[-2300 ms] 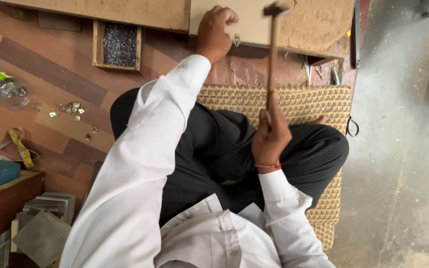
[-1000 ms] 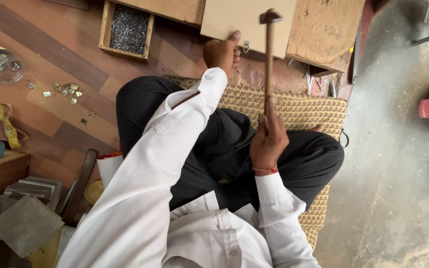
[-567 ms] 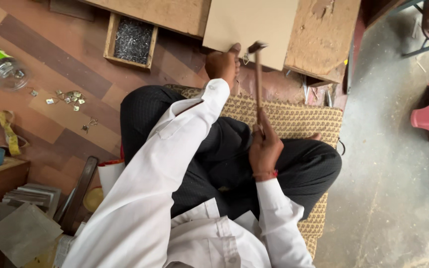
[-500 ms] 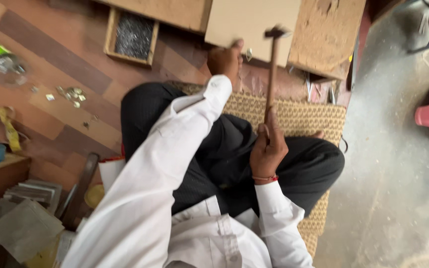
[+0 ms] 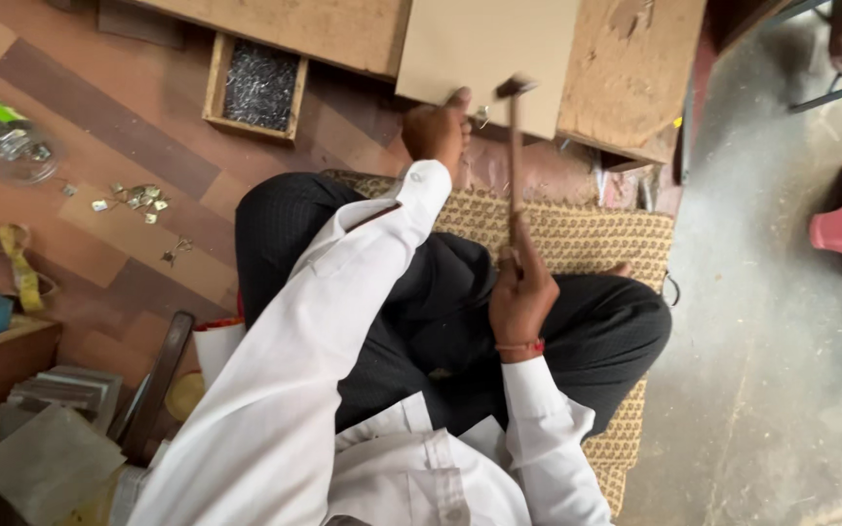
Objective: The person sits on the floor and assembles small wooden boxes by attaching metal corner brackets. They pick up a wooden panel, place it on a workbench, position brackets at the corners, and hammer nails into them using a hammer. The person repeats this process for multiple panels.
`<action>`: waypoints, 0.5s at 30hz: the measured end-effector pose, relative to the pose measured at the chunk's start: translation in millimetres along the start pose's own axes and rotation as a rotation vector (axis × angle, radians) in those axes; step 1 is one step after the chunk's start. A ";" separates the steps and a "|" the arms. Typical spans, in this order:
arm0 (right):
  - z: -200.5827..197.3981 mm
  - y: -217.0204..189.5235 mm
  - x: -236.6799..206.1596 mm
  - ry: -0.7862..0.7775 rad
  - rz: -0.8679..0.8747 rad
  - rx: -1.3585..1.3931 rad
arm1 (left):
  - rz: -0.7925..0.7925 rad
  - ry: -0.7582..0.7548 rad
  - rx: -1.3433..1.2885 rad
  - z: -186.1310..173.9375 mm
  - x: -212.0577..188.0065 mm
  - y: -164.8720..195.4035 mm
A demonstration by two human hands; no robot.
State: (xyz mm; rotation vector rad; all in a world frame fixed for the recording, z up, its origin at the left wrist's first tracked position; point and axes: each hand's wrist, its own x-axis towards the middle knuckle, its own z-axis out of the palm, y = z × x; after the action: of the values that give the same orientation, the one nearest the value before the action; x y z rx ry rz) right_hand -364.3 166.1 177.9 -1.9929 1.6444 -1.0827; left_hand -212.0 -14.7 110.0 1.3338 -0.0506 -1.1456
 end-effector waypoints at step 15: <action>-34.9 41.8 44.9 0.113 0.740 0.885 | 0.127 -0.070 -0.171 5.1 -5.1 13.7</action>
State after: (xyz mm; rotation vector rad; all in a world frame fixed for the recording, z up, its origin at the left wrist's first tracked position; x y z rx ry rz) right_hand -416.4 119.6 187.6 -0.6981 1.3782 -1.2828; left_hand -209.2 -17.6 125.0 1.1234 -0.0858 -1.0641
